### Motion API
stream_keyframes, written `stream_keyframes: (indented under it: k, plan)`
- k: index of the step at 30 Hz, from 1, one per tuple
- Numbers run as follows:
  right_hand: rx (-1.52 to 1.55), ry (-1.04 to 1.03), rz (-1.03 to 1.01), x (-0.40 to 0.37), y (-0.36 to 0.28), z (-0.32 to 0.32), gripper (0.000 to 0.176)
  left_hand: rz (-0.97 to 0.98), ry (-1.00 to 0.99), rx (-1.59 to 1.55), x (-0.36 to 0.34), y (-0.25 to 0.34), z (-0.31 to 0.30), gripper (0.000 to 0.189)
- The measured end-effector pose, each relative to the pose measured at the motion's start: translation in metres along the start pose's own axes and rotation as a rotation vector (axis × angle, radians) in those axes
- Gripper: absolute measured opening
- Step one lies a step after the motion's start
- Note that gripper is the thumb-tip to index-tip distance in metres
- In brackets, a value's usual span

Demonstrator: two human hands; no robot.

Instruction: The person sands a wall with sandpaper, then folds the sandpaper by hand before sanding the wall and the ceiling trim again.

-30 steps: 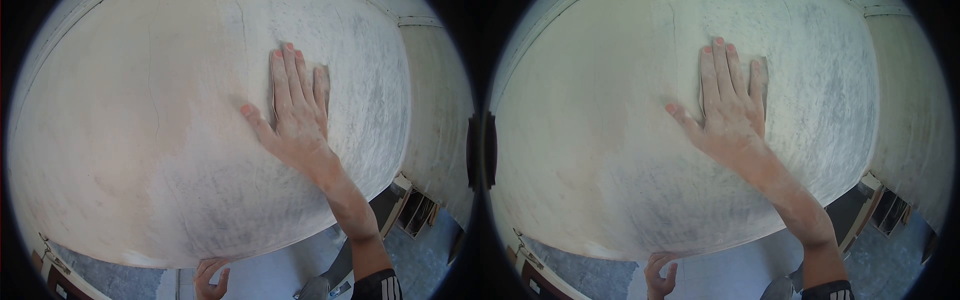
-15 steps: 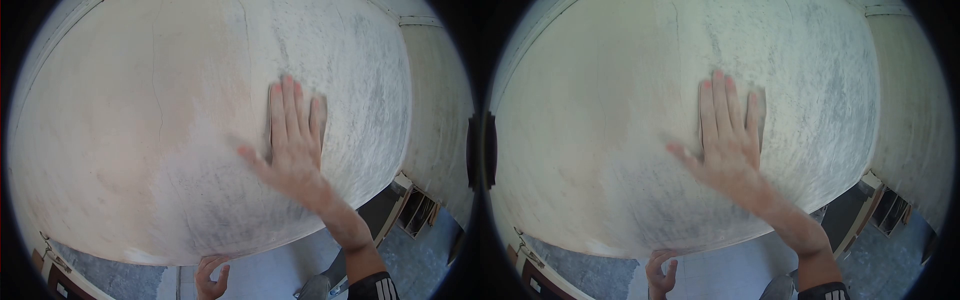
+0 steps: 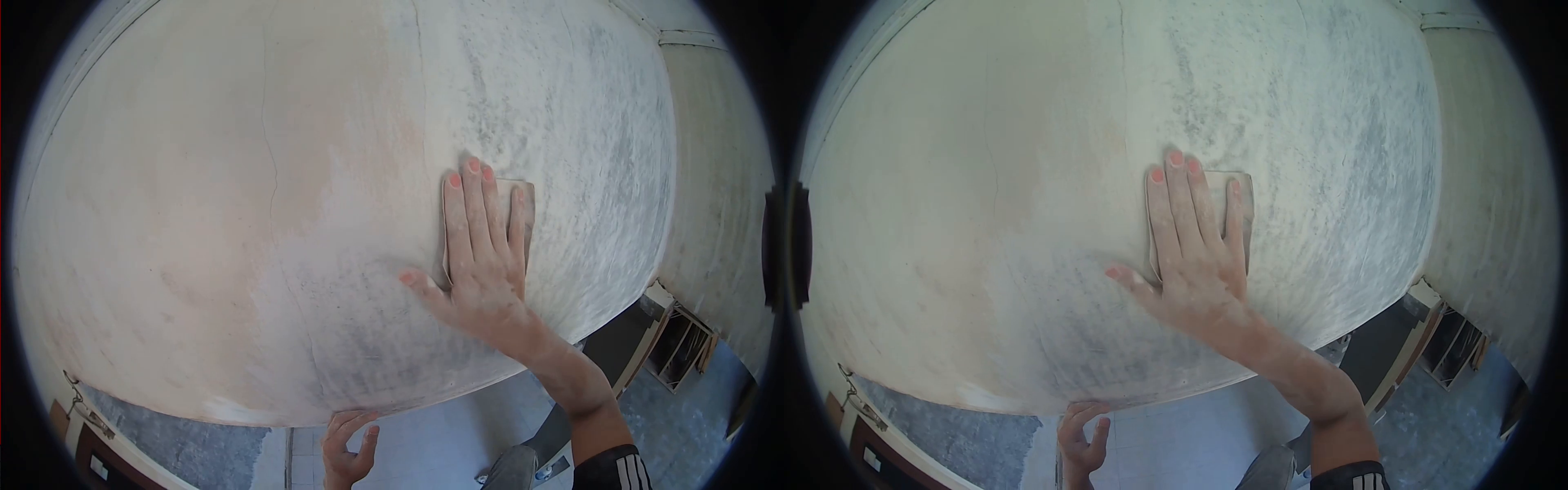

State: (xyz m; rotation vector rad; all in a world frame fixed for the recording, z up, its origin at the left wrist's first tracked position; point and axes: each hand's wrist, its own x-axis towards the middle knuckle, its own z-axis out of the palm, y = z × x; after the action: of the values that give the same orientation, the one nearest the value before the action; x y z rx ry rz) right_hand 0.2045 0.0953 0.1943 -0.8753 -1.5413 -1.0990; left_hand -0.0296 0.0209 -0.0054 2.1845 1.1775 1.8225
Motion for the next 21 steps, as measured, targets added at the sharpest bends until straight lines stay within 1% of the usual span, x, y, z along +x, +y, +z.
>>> stream_keyframes:
  k: [3,6,9,11,13,15,18,21]
  plan:
    - [-0.039,0.057,-0.041,0.014,0.007,0.002,0.083,0.003,0.005,-0.01,0.001,0.0,0.0,0.018]
    - [-0.098,0.148,-0.026,0.055,0.019,0.01,0.084,-0.012,0.026,-0.009,-0.001,-0.002,0.002,0.019]
    - [-0.083,0.094,-0.003,0.052,0.013,0.007,0.081,-0.016,0.031,-0.019,-0.001,-0.003,0.003,0.019]
    - [-0.065,0.067,0.004,0.022,-0.001,0.006,0.077,-0.012,0.021,-0.022,0.0,-0.002,0.001,0.019]
    - [-0.048,0.053,-0.006,0.013,-0.004,0.005,0.074,-0.002,0.003,-0.023,-0.001,-0.002,0.0,0.018]
    - [-0.035,0.047,-0.036,0.014,0.001,0.004,0.071,0.004,0.002,-0.026,-0.001,-0.003,0.0,0.017]
    - [-0.095,0.133,-0.046,0.05,0.017,0.008,0.067,0.003,0.006,-0.028,-0.001,-0.004,0.003,0.018]
    - [-0.122,0.109,0.005,0.058,0.018,0.008,0.062,0.005,0.011,-0.013,-0.002,-0.005,0.002,0.018]
